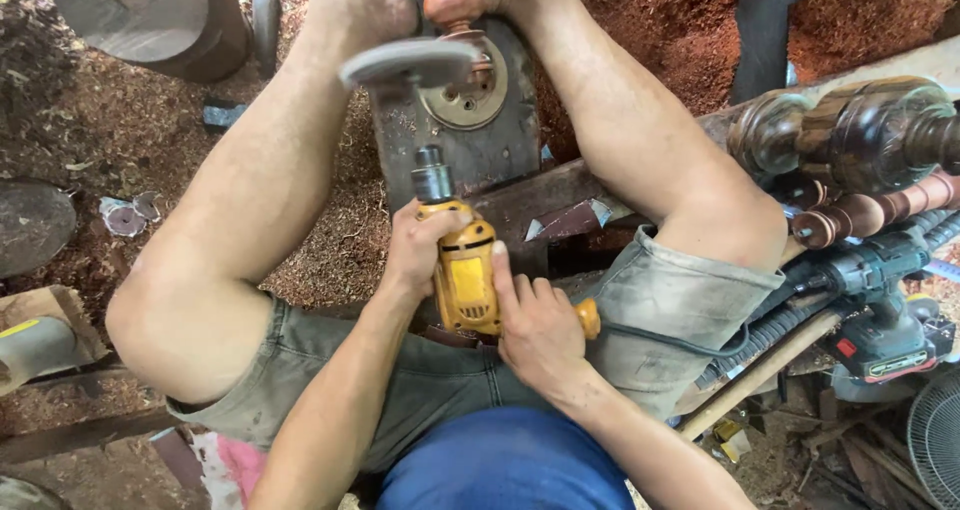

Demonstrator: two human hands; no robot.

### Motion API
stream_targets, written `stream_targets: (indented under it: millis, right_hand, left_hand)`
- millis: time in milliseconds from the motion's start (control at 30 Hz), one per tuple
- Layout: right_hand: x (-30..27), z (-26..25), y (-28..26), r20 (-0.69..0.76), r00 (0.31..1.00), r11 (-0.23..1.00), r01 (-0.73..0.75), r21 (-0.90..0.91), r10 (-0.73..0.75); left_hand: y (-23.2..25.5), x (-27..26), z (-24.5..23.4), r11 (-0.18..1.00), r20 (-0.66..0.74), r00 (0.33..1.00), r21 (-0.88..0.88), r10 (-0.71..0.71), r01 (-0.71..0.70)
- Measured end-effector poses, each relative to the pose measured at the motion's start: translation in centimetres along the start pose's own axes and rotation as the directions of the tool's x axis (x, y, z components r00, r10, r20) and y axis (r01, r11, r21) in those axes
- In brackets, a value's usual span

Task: Sanding and polishing a turned wooden pedestal using a drill with a buffing attachment.

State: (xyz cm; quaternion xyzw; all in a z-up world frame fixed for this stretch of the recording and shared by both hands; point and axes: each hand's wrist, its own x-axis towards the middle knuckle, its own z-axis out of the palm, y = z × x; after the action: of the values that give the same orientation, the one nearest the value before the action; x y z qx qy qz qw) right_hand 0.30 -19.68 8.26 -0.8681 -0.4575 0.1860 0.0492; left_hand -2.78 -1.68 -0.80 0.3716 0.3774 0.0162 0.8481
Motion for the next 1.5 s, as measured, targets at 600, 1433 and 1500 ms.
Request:
stream_targets:
  millis: [600, 1433, 1500]
  right_hand:
    - [0.7, -1.2, 1.2, 0.093, 0.994, 0.998, 0.058, 0.01, -0.059]
    - [0.4, 2.9, 1.6, -0.105, 0.993, 0.998, -0.052, -0.042, 0.048]
    - [1.0, 2.1, 1.6, -0.067, 0.998, 0.999, -0.018, -0.028, 0.016]
  left_hand:
    - [-0.6, -0.3, 0.3, 1.0, -0.099, 0.995, -0.027, -0.017, 0.014]
    - [-1.5, 3.2, 0.8, 0.992, 0.114, 0.987, 0.039, 0.111, -0.116]
    - [-1.7, 3.1, 0.1, 0.995, 0.088, 0.991, 0.019, 0.096, -0.098]
